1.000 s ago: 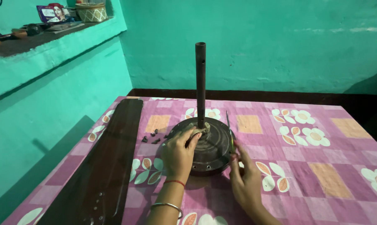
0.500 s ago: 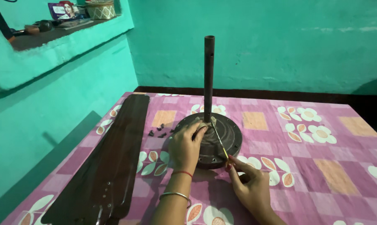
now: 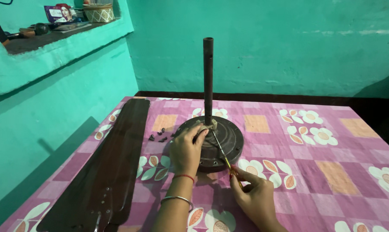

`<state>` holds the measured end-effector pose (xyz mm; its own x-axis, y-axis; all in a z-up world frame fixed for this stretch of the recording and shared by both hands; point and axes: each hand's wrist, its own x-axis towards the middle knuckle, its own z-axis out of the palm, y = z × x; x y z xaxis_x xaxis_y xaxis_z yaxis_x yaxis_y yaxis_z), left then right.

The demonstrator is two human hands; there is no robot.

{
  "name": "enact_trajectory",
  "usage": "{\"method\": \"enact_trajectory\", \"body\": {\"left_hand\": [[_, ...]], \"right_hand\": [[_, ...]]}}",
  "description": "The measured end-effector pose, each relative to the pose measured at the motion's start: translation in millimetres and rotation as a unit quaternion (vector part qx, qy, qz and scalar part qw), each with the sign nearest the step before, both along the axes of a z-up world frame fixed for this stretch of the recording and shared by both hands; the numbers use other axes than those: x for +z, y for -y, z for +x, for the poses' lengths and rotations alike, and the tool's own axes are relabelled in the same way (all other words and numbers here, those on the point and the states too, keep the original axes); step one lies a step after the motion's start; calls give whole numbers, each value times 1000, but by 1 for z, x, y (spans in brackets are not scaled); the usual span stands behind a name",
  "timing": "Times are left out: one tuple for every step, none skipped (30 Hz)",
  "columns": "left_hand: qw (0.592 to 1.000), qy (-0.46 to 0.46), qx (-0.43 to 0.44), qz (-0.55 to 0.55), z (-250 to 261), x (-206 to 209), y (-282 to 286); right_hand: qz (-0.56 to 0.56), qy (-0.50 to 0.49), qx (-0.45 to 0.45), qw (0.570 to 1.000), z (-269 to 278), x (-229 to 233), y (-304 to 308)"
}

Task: The person assembles a ceiling fan by securing a cloth-like material around the central hub with a screwdriver, then attaches a fan blade to the hub and fastens it with screws. The assembly is performed on a table with a floral-patterned cloth.

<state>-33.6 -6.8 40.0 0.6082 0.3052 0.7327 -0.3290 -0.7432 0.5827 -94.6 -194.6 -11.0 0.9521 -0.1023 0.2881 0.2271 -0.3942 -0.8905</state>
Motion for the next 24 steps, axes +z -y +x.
{"method": "enact_trajectory", "body": {"left_hand": [[1000,-2,2,-2,1,-1,0],[1000,-4,3,-3,2,-1,0],[1000,-5,6,-5,2,-2,0],[1000,-7,6,-4,3,-2,-1],[1000,-10,5,-3,3,-3,-1],[1000,-13,5,-2,3,-3,-1],[1000,-11,4,0,4,-3,-1],[1000,-10,3,2,4,-3,-2],[1000,-10,3,4,4,-3,-2],[1000,-4,2,1,4,-3,-1],[1000,1,1,-1,4,-3,-2],[1000,7,0,-4,3,-3,-2],[1000,7,-1,-4,3,-3,-2],[1000,7,-2,-5,2,-3,-2],[1000,8,-3,-6,3,-3,-2],[1000,11,-3,-6,3,-3,-1],[1000,14,-4,-5,3,-2,-1],[1000,17,-4,-5,3,-2,-1],[1000,14,-4,-5,3,-2,-1],[1000,10,-4,-5,3,-2,-1],[1000,6,-3,-5,2,-1,-2],[1000,1,-5,-8,2,-1,-1],[1000,-3,-7,-12,1,-1,-1],[1000,-8,-9,-15,1,-1,-1]], "right_hand": [[3,0,0,1000,0,0,0],[5,0,1,1000,0,1,-1],[3,0,0,1000,-1,1,-1],[1,0,-1,1000,-1,2,-1],[-1,0,-3,1000,-2,4,-2],[-4,-9,-3,1000,-3,5,-2],[-7,-17,-4,1000,-3,7,-2],[-10,-25,-5,1000,-2,9,-1],[-11,-31,-1,999,-1,10,-1],[-11,-37,2,999,-1,12,0],[-11,-42,6,999,1,13,1],[-17,-39,1,999,2,14,2],[-22,-36,-2,999,4,15,3],[-28,-33,-5,999,5,15,3],[-30,-23,-6,999,6,15,5],[-33,-13,-7,999,7,16,6],[-36,-3,-8,999,8,17,7],[-37,-21,-12,999,7,17,7],[-39,-39,-15,998,6,18,8],[-40,-57,-19,997,6,19,8],[-42,-52,-16,998,6,19,8],[-43,-48,-13,998,6,19,8],[-44,-42,-10,998,6,19,8],[-43,-40,-6,998,6,19,8]]}}
